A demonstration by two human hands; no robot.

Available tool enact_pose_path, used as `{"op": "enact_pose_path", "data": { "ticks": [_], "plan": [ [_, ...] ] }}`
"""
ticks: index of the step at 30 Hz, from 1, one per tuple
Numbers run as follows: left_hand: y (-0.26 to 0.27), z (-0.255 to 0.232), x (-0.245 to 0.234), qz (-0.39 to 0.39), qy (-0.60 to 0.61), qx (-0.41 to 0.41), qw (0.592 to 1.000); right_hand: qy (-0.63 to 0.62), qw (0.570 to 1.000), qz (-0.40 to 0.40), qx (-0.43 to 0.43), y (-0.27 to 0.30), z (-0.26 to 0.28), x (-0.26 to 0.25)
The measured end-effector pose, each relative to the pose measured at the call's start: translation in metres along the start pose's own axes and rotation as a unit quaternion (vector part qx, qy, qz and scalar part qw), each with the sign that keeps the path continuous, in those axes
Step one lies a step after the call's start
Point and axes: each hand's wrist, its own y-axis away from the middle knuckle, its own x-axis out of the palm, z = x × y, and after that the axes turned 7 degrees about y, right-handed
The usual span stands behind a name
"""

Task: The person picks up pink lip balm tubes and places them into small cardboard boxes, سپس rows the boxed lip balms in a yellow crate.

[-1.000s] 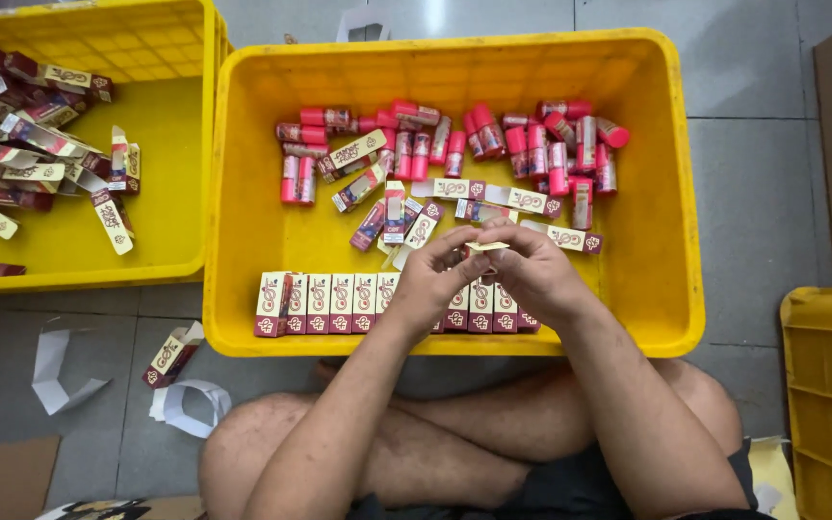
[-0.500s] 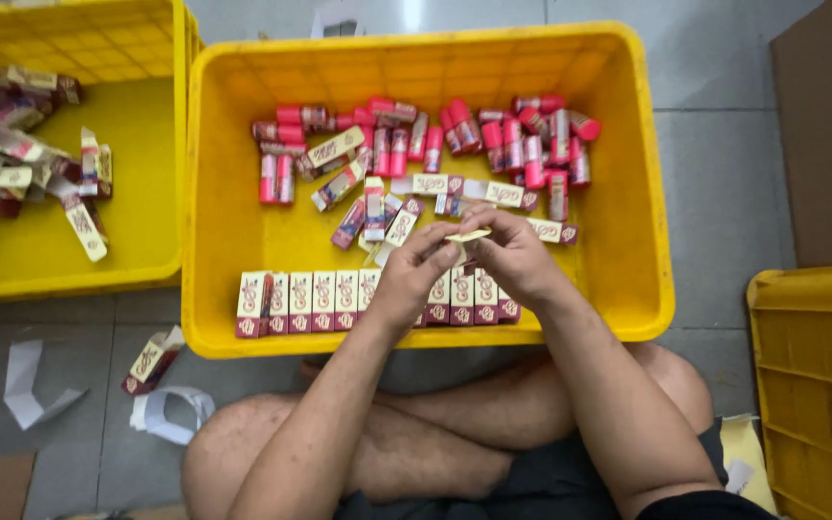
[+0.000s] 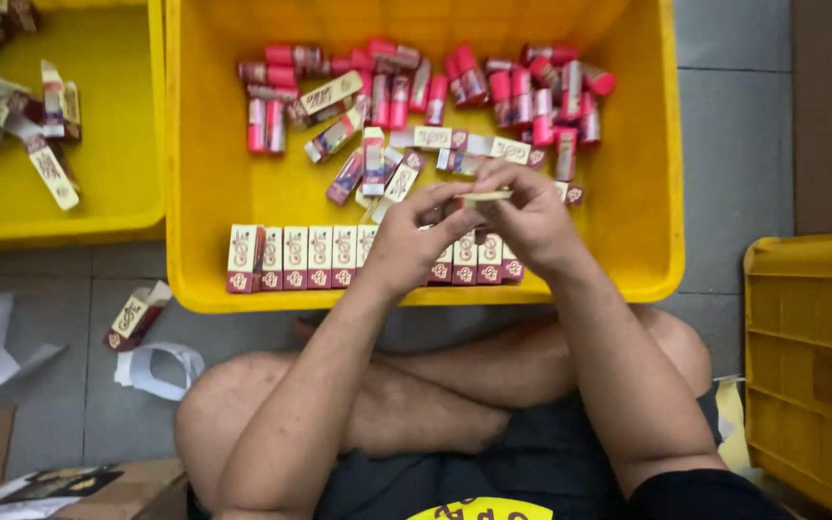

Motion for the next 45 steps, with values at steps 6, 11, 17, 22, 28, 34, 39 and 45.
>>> {"op": "enact_pose_path", "data": {
  "ticks": [6, 11, 17, 22, 28, 34, 39, 45],
  "plan": [
    [0.013, -0.021, -0.002, 0.015, -0.080, -0.060, 0.995, 0.065, 0.996, -0.015, -0.060, -0.002, 0.021, 0.002],
    [0.025, -0.040, -0.007, -0.042, -0.128, -0.087, 0.987, 0.330, 0.922, 0.040, -0.199, 0.000, 0.072, 0.024],
    [0.049, -0.076, -0.017, -0.042, -0.138, -0.057, 0.988, 0.384, 0.890, 0.033, -0.245, -0.004, 0.096, 0.044],
    [0.062, -0.091, -0.037, -0.033, -0.122, -0.038, 0.991, 0.395, 0.881, 0.076, -0.249, -0.010, 0.115, 0.069],
    [0.069, -0.098, -0.078, -0.081, -0.149, 0.003, 0.986, 0.333, 0.895, 0.154, -0.255, -0.028, 0.099, 0.113],
    [0.044, -0.098, -0.169, -0.123, -0.391, -0.043, 0.911, 0.290, 0.947, 0.129, 0.045, -0.083, 0.041, 0.140],
    [0.031, -0.083, -0.179, -0.102, -0.438, -0.194, 0.872, 0.423, 0.858, 0.203, 0.210, -0.111, -0.012, 0.183],
    [0.009, -0.034, -0.197, -0.111, -0.488, -0.273, 0.821, 0.489, 0.817, 0.259, 0.164, -0.109, -0.063, 0.202]
  ]
}}
